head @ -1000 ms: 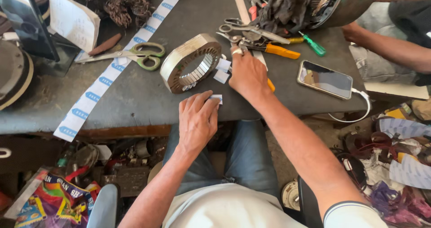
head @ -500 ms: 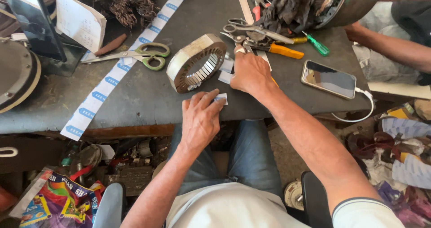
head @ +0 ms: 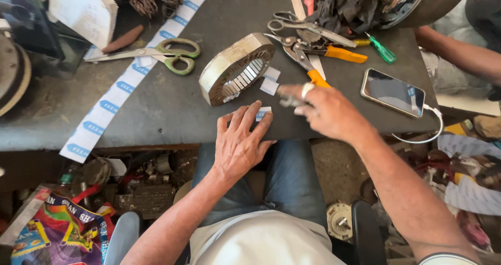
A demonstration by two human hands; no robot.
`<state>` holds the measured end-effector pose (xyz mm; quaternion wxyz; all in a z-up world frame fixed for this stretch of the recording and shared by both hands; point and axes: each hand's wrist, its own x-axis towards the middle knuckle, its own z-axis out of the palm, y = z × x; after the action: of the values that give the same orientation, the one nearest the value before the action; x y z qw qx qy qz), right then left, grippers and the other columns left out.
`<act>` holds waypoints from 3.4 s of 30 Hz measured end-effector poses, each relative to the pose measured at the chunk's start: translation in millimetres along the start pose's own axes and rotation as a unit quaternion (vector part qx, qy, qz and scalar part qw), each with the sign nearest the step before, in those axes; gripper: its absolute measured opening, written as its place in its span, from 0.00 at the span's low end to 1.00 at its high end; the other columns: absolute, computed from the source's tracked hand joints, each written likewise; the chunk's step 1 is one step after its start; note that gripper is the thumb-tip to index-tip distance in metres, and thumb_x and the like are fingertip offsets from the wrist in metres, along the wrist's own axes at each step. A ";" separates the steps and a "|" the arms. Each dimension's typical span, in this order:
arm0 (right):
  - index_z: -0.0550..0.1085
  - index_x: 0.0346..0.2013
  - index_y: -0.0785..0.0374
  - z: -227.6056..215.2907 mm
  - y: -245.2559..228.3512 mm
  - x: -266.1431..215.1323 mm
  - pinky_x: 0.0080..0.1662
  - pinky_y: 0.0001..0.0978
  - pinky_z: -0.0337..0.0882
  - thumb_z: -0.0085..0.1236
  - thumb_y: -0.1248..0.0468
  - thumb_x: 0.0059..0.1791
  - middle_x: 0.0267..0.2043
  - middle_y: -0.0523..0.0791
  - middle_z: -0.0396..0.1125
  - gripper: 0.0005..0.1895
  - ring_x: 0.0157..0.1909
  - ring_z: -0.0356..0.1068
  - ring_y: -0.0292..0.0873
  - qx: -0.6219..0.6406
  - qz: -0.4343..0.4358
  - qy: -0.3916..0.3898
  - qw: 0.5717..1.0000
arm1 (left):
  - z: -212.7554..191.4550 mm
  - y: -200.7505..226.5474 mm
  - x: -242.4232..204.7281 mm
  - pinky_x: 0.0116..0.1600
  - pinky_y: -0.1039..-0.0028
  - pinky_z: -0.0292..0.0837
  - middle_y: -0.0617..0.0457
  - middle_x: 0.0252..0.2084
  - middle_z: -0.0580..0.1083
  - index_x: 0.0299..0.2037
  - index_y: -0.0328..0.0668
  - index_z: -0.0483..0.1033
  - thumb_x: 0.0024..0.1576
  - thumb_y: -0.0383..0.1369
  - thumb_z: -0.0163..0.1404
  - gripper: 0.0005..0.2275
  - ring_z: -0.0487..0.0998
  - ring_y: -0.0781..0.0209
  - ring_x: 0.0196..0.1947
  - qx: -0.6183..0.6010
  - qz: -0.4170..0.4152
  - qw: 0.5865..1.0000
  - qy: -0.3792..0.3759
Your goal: The person cuts small rectangular pieces from a blue and white adhesive tape roll using scissors, peels the backing, and applies them one by one into the slots of a cylindrical metal stator component on a cluttered workbench.
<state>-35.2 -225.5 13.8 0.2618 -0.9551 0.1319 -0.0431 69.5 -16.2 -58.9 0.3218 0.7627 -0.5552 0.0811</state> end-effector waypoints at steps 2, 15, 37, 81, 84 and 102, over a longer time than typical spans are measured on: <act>0.77 0.57 0.52 5.9 -7.3 -4.4 0.50 0.43 0.73 0.59 0.71 0.45 0.46 0.49 0.75 0.25 0.46 0.76 0.53 -0.027 -0.060 -0.002 0.998 | 4.0 1.2 -0.7 0.60 0.53 0.60 0.46 0.62 0.68 0.58 0.47 0.75 0.44 0.39 0.64 0.28 0.68 0.48 0.62 0.015 -0.006 1.000 -0.006; 0.81 0.51 0.56 31.4 -10.4 6.9 0.41 0.38 0.74 0.62 0.70 0.46 0.36 0.46 0.71 0.18 0.37 0.74 0.48 0.019 -0.018 0.066 0.997 | 33.6 -1.8 -15.3 0.71 0.53 0.55 0.47 0.63 0.72 0.62 0.51 0.76 0.58 0.30 0.52 0.20 0.70 0.50 0.66 0.107 0.015 0.992 0.061; 0.82 0.50 0.54 30.2 4.3 12.1 0.36 0.39 0.74 0.61 0.71 0.45 0.31 0.44 0.70 0.19 0.31 0.74 0.48 0.009 -0.121 0.044 0.992 | 45.7 -0.3 -22.9 0.73 0.52 0.48 0.46 0.67 0.70 0.57 0.42 0.75 0.56 0.33 0.57 0.18 0.68 0.49 0.69 0.115 0.008 0.992 0.040; 0.82 0.47 0.59 23.7 11.0 -7.9 0.44 0.41 0.73 0.67 0.68 0.44 0.35 0.50 0.73 0.16 0.38 0.74 0.52 0.054 -0.018 0.174 0.983 | 5.8 3.4 28.9 0.53 0.59 0.62 0.52 0.62 0.74 0.52 0.50 0.80 0.49 0.25 0.54 0.19 0.72 0.51 0.50 0.014 0.012 1.000 -0.025; 0.81 0.47 0.58 23.2 9.0 -0.3 0.43 0.42 0.73 0.67 0.67 0.45 0.35 0.49 0.73 0.15 0.39 0.74 0.52 0.051 -0.020 0.141 0.989 | 7.2 7.4 28.4 0.54 0.58 0.62 0.51 0.62 0.72 0.52 0.52 0.80 0.49 0.25 0.54 0.19 0.72 0.52 0.53 0.013 -0.014 0.999 -0.029; 0.81 0.47 0.52 29.6 19.6 11.6 0.40 0.43 0.75 0.64 0.64 0.46 0.40 0.46 0.76 0.15 0.39 0.76 0.52 0.004 -0.067 0.066 0.996 | 11.3 15.8 15.9 0.58 0.54 0.58 0.48 0.61 0.73 0.53 0.42 0.78 0.53 0.43 0.60 0.20 0.70 0.48 0.56 0.012 -0.029 0.999 0.009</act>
<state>-24.0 -230.4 -21.5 0.2530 -0.9557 0.0844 -0.1245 58.5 -38.1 -53.7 0.3201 0.7815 -0.5286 0.0855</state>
